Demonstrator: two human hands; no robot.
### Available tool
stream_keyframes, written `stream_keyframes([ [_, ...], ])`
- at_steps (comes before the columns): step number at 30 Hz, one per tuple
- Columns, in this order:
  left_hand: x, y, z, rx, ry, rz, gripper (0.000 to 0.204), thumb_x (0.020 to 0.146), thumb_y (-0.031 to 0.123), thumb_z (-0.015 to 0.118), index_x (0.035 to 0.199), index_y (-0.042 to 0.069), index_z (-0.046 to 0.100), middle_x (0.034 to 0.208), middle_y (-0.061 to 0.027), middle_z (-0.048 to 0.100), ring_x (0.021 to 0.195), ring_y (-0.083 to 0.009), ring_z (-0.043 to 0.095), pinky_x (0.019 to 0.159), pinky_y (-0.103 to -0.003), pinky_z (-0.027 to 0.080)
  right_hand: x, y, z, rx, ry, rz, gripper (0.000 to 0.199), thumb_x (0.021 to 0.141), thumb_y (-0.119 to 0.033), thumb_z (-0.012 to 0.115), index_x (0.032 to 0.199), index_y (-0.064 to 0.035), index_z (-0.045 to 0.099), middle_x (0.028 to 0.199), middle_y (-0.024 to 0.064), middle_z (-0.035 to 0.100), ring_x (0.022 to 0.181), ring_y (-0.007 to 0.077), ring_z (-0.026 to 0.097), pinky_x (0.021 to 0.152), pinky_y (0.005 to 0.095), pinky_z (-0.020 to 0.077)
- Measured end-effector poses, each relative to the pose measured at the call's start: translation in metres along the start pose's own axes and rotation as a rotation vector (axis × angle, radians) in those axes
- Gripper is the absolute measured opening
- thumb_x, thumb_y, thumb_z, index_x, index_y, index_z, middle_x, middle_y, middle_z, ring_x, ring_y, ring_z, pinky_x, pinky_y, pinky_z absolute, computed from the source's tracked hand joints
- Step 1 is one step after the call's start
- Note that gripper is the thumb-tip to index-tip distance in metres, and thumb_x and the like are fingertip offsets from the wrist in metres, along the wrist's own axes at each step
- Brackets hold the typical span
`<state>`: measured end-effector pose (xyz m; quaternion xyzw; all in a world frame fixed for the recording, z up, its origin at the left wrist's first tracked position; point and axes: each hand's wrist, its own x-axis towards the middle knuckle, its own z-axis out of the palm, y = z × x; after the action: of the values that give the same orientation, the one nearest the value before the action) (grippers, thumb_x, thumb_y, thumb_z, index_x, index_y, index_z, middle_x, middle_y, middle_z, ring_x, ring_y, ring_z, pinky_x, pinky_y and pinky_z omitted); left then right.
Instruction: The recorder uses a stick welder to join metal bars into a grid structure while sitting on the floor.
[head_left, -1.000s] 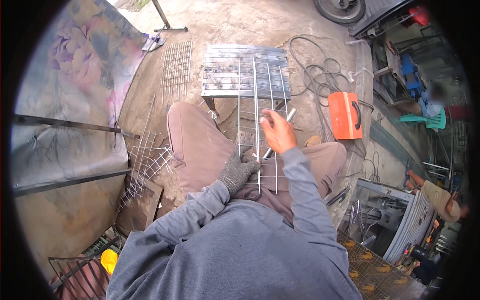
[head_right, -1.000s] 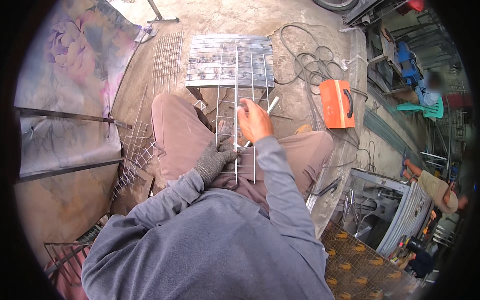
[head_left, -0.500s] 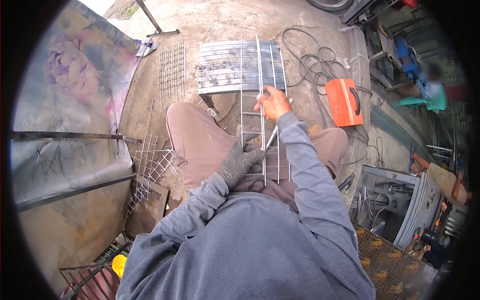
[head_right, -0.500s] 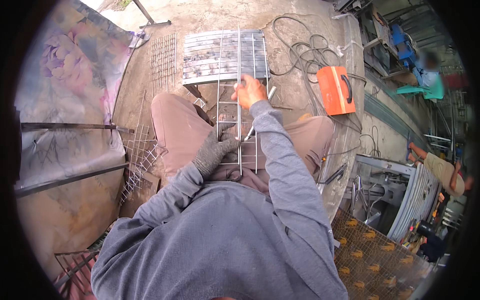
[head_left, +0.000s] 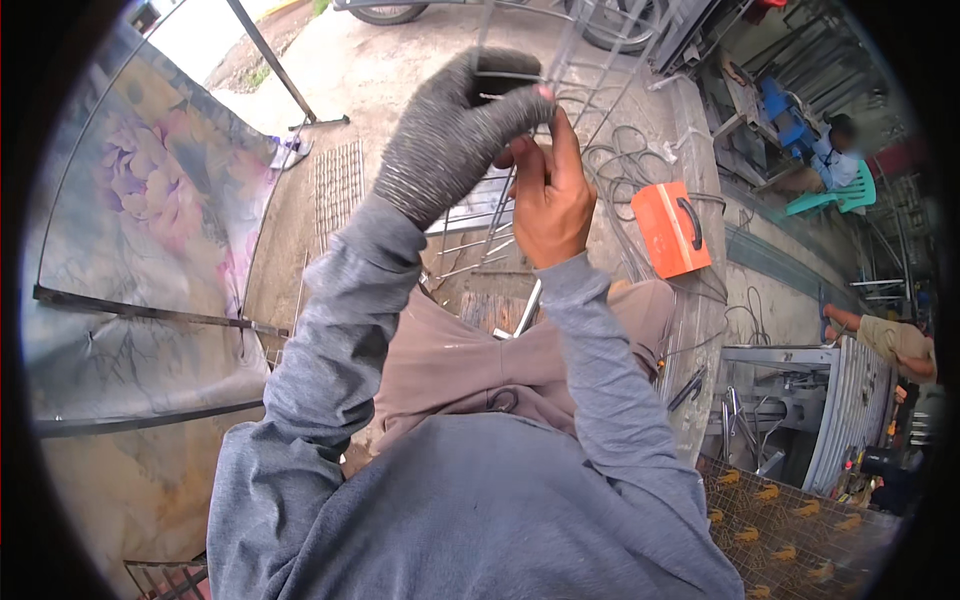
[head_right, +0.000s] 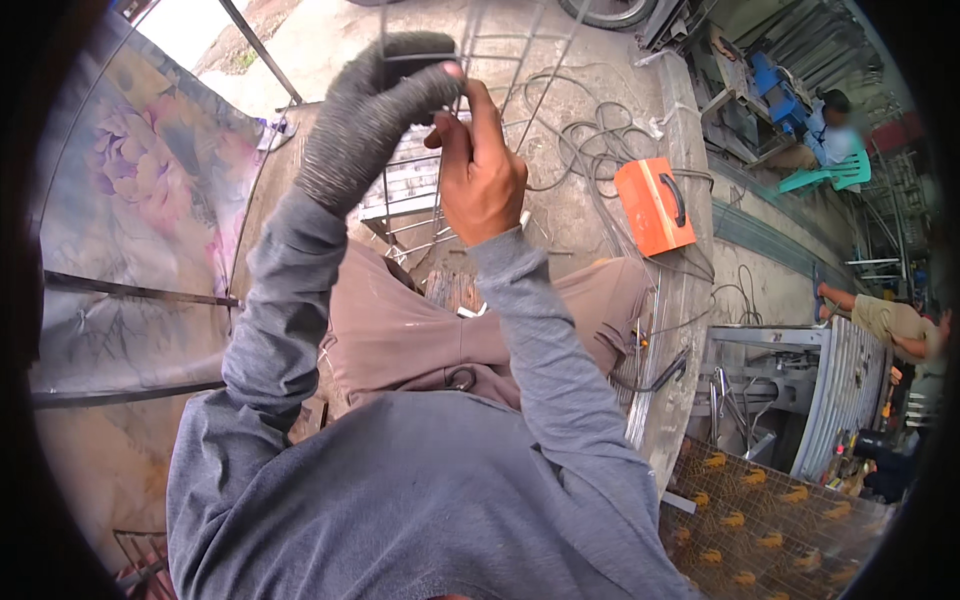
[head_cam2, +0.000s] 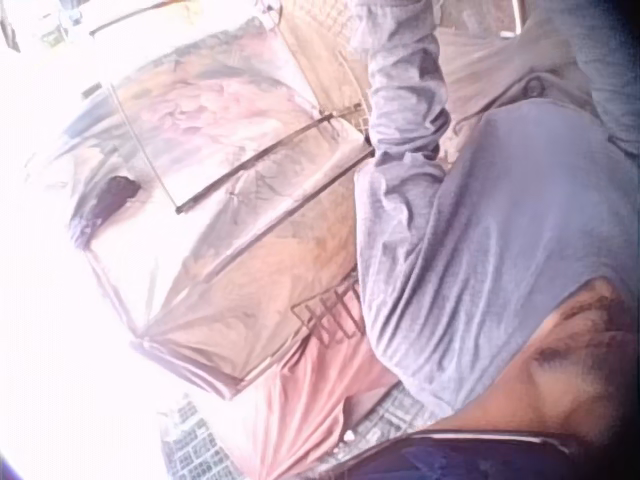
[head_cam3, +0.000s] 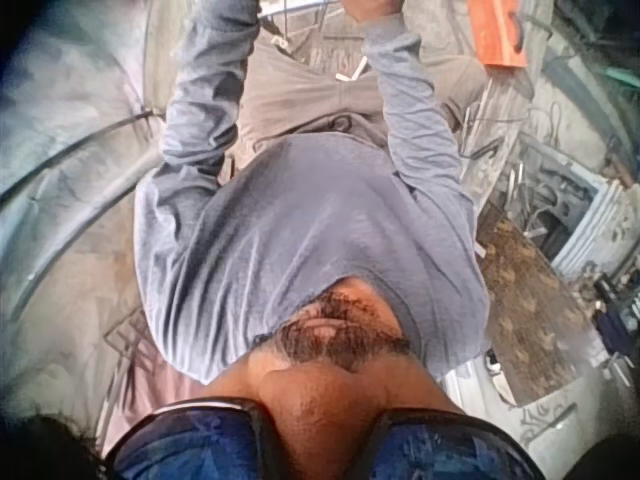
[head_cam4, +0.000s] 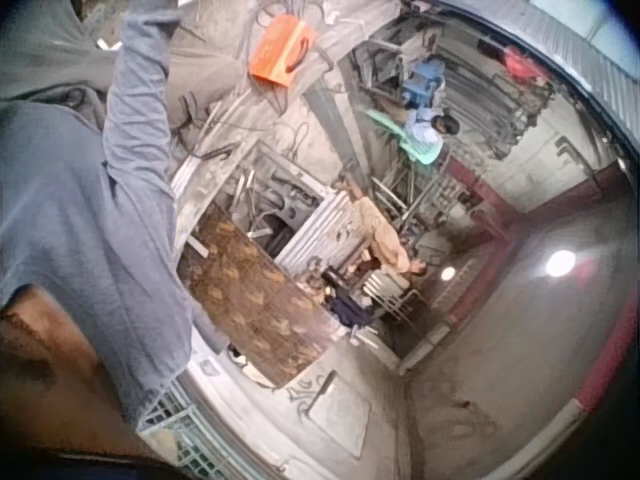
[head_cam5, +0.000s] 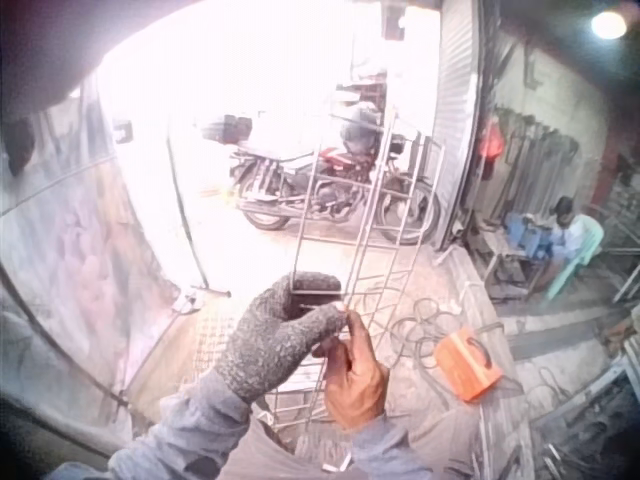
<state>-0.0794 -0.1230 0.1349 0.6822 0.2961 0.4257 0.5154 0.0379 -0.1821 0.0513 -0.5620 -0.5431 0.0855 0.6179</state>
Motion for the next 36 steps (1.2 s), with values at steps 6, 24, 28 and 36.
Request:
stream_keyframes([
  [6,0.010,0.011,0.004,0.284,-0.289,0.033,0.046,0.091,0.036,0.078,0.124,0.004,0.070,0.110,-0.0084,0.073,0.098,-0.0167,0.070,0.087,-0.034,0.057,-0.027,-0.004,-0.002,0.214,0.064,0.128,0.047,0.103,-0.007,0.054,0.149,-0.0043,0.045,0.084,0.0089,0.075,0.070,0.0143,0.072,0.059,0.0291,0.0528],
  [24,0.043,-0.076,0.031,0.821,-0.339,0.634,0.035,0.089,0.022,0.069,0.125,0.018,0.069,0.111,-0.0089,0.071,0.099,-0.0318,0.069,0.081,-0.042,0.059,-0.079,0.067,-0.008,0.326,-0.064,0.359,0.054,0.100,-0.011,0.063,0.149,-0.0048,0.040,0.121,0.0141,0.068,0.093,0.0140,0.069,0.067,0.0260,0.0586],
  [28,0.076,-0.085,-0.002,1.015,-0.260,0.656,0.033,0.091,0.023,0.068,0.123,0.019,0.068,0.118,-0.0063,0.070,0.100,-0.0292,0.070,0.081,-0.040,0.060,-0.112,0.076,-0.044,0.092,-0.430,0.414,0.045,0.102,-0.016,0.062,0.145,-0.0089,0.052,0.110,0.0083,0.076,0.081,0.0128,0.071,0.070,0.0293,0.0574],
  [36,0.049,-0.262,-0.046,1.060,-0.613,0.588,0.043,0.089,0.013,0.064,0.131,0.023,0.064,0.130,-0.0048,0.064,0.122,-0.0261,0.062,0.097,-0.039,0.056,-0.143,0.143,-0.136,0.130,-0.210,0.957,0.033,0.107,-0.026,0.056,0.131,-0.0054,0.064,0.101,0.0061,0.073,0.080,0.0081,0.064,0.064,0.0222,0.0532],
])
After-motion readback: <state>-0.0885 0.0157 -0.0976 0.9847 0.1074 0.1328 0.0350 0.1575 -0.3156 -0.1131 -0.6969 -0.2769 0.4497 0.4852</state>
